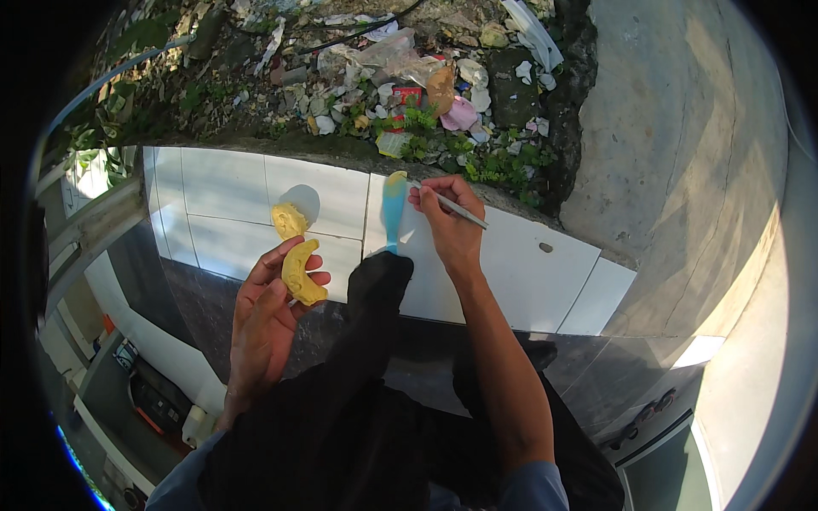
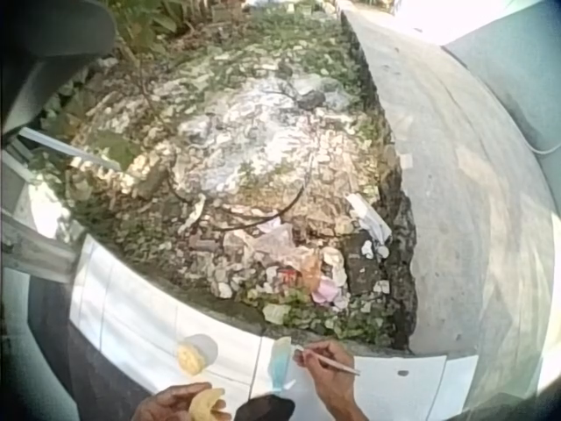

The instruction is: Trimming and refining a yellow dental plaster model using a utility knife at a workbench.

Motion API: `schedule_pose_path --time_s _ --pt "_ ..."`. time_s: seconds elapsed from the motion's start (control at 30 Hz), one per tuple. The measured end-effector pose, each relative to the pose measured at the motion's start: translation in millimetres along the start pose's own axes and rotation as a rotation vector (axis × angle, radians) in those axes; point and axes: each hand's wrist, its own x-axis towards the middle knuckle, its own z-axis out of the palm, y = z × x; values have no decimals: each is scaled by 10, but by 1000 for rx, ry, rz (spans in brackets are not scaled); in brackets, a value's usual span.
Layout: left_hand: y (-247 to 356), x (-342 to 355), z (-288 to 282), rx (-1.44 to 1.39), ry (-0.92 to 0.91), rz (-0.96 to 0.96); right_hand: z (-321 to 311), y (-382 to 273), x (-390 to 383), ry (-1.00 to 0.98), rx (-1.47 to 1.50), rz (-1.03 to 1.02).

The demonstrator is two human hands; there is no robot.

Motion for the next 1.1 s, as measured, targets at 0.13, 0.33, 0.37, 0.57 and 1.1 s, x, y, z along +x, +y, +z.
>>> schedule_pose_path --time_s 0.13,0.33,0.37,0.57,1.1 --pt "9 3 6 2 11 7 -17 -28 16 -35 -9 22" --pt "60 -20 37 46 15 25 -26 -281 -168 -126 79 107" --pt "75 -34 39 43 1 56 0 -415 -263 -149 152 83" --pt "382 -160 132 19 -191 112 235 -1381 -958 -263 102 -377" --pt "627 -353 225 354 -374 352 403 -1975 -1153 -442 -126 -669"
